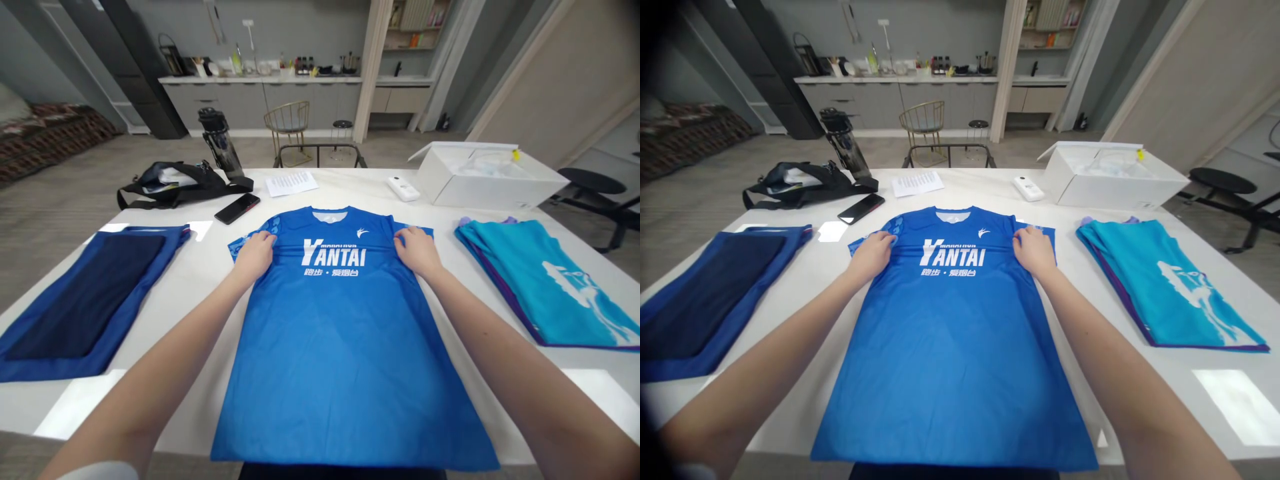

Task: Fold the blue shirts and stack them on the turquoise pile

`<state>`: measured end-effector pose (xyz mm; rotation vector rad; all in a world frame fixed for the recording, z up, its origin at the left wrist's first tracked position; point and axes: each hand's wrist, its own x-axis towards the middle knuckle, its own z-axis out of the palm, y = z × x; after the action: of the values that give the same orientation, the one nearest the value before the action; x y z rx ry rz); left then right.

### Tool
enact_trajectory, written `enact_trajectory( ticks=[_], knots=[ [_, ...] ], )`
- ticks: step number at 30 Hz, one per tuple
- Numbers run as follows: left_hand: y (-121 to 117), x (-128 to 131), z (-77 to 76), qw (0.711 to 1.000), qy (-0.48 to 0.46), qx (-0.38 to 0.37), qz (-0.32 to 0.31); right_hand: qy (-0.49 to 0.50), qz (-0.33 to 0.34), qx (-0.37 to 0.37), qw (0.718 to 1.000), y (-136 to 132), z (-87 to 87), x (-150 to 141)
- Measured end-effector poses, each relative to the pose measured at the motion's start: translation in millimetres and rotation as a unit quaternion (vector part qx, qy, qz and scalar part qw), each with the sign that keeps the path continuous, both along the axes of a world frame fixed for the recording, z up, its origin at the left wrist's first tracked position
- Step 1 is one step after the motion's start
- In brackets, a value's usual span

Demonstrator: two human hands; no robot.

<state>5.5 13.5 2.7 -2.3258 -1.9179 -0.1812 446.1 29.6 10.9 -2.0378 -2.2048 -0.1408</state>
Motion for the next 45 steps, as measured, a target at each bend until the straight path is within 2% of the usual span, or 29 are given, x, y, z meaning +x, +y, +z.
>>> enact_trajectory(
  ticks=[2, 3, 5, 8, 10, 12, 14, 16, 18, 19, 21, 23, 30, 37, 42, 45],
  knots=[
    [12.8, 12.4, -1.8, 0.998, -0.026, -0.034, -0.034, 0.028, 0.035, -0.025, 0.999, 10.9, -3.3, -19.1],
    [19.9, 15.7, -3.3, 0.998, -0.035, -0.052, -0.026, 0.035, 0.035, -0.042, 0.998, 15.8, -5.2, -26.9],
    [34.7, 15.4, -6.7, 0.994, -0.05, -0.088, 0.033, 0.042, 0.005, -0.07, 0.997, 25.2, -9.0, -36.1],
    [53.3, 1.7, -11.7, 0.978, -0.07, -0.135, 0.14, 0.049, -0.047, -0.1, 0.993, 38.6, -13.6, -33.3],
    [60.6, -7.9, -14.5, 0.97, -0.079, -0.15, 0.175, 0.048, -0.075, -0.12, 0.989, 46.0, -15.2, -26.7],
    [64.5, -10.4, -16.6, 0.97, -0.079, -0.13, 0.191, 0.041, -0.102, -0.129, 0.986, 51.9, -15.4, -24.0],
    [67.6, -3.0, -17.9, 0.981, -0.068, -0.079, 0.161, 0.025, -0.097, -0.102, 0.99, 57.3, -14.7, -29.6],
    [72.8, 13.1, -18.3, 0.995, -0.053, -0.041, 0.072, 0.019, -0.039, -0.062, 0.997, 64.2, -14.2, -43.3],
    [81.6, 33.1, -18.3, 0.997, -0.05, -0.064, -0.011, 0.038, 0.025, -0.072, 0.996, 73.6, -14.8, -61.0],
    [87.2, 42.9, -18.3, 0.994, -0.054, -0.092, -0.027, 0.049, 0.04, -0.097, 0.993, 79.1, -15.7, -69.8],
    [99.5, 59.2, -18.6, 0.988, -0.066, -0.139, -0.013, 0.055, 0.034, -0.144, 0.987, 90.7, -18.4, -84.4],
    [111.7, 69.8, -19.5, 0.984, -0.074, -0.159, 0.018, 0.044, 0.014, -0.161, 0.986, 101.6, -21.7, -93.7],
    [145.2, 79.2, -26.7, 0.983, -0.091, -0.145, 0.065, 0.048, -0.016, -0.18, 0.982, 137.7, -29.7, -100.8],
    [186.1, 77.9, -36.8, 0.986, -0.11, -0.11, 0.053, 0.081, -0.014, -0.158, 0.984, 181.9, -40.0, -104.9],
    [213.6, 77.9, -36.3, 0.985, -0.104, -0.123, 0.059, 0.083, -0.013, -0.151, 0.985, 207.4, -42.0, -107.9],
    [219.4, 76.6, -34.8, 0.987, -0.097, -0.119, 0.045, 0.074, -0.008, -0.146, 0.987, 213.4, -39.3, -108.2]
  ],
)
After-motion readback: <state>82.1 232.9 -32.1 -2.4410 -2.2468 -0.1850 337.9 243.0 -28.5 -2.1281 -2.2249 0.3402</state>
